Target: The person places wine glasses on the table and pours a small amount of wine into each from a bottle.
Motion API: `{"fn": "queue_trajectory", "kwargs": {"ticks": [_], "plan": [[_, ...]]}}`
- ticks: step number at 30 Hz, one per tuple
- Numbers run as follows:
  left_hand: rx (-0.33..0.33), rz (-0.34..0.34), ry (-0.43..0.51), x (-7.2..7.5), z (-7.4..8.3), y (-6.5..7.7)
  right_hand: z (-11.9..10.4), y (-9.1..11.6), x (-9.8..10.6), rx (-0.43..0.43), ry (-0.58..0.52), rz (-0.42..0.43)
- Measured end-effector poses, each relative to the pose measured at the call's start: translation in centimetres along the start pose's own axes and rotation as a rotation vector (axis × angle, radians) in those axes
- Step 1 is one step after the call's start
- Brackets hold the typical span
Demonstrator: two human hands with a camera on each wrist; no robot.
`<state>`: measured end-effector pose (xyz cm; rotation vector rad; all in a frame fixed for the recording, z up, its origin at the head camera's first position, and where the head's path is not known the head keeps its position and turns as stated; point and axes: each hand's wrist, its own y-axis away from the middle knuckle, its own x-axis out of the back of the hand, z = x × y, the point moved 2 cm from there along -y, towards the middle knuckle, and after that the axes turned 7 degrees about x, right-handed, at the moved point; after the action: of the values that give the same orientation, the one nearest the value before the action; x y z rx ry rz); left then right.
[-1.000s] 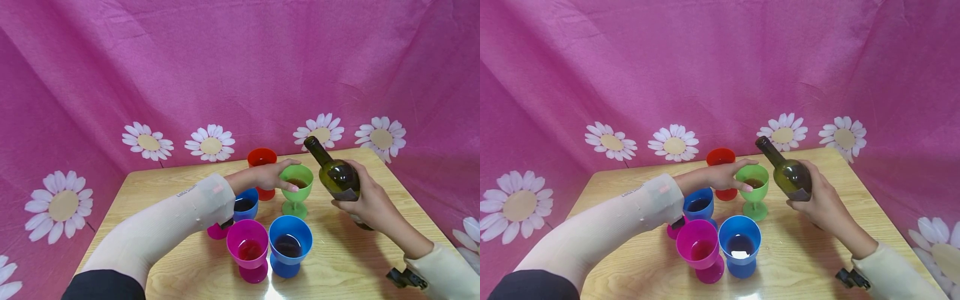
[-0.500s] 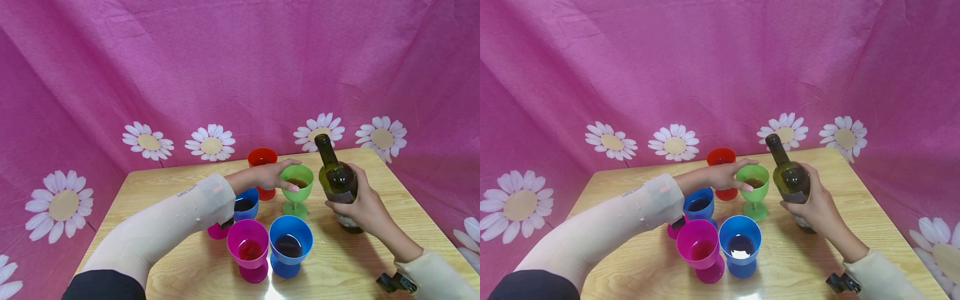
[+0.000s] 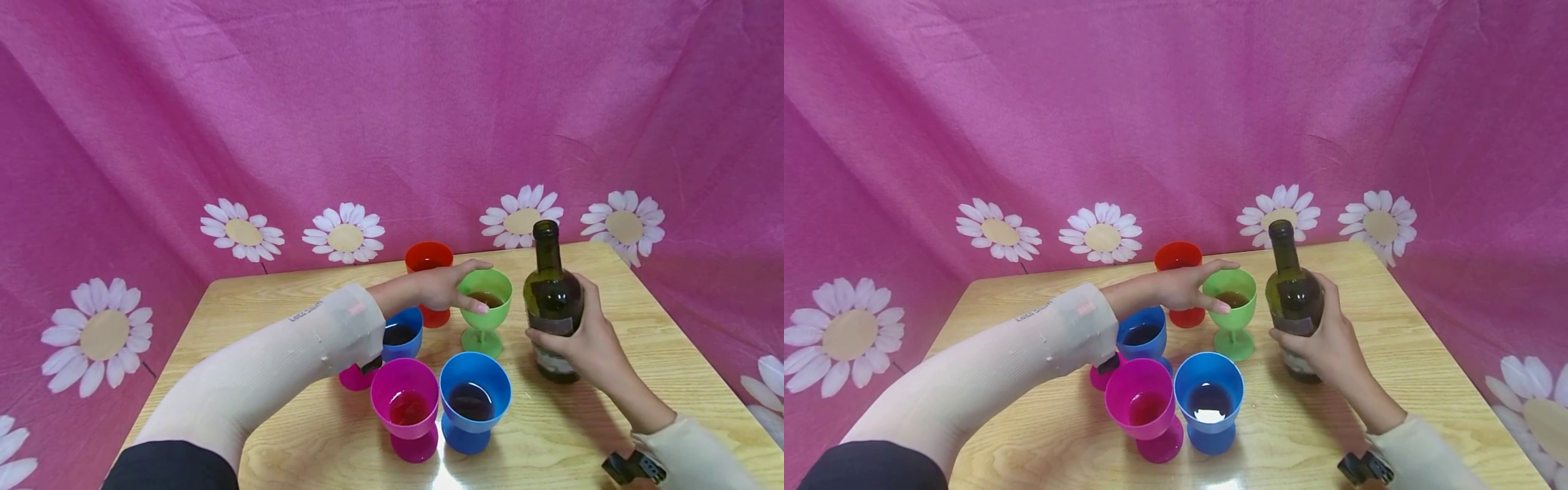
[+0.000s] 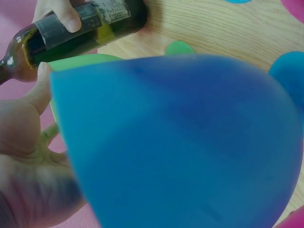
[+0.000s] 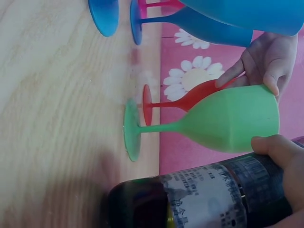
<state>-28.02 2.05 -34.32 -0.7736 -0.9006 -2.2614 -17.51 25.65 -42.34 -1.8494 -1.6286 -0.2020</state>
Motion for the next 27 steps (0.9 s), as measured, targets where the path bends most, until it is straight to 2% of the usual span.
{"fn": "queue_trajectory", "kwargs": {"ticks": [19, 27], "plan": [[-0.014, -0.006, -0.015, 0.0, 0.0, 0.0, 1.2, 0.9, -0.9, -0.048, -0.112, 0.054], [-0.002, -0.002, -0.004, 0.0, 0.1, 0.1, 2.0, 1.3, -0.8, -0.062, -0.102, 0.079]]}}
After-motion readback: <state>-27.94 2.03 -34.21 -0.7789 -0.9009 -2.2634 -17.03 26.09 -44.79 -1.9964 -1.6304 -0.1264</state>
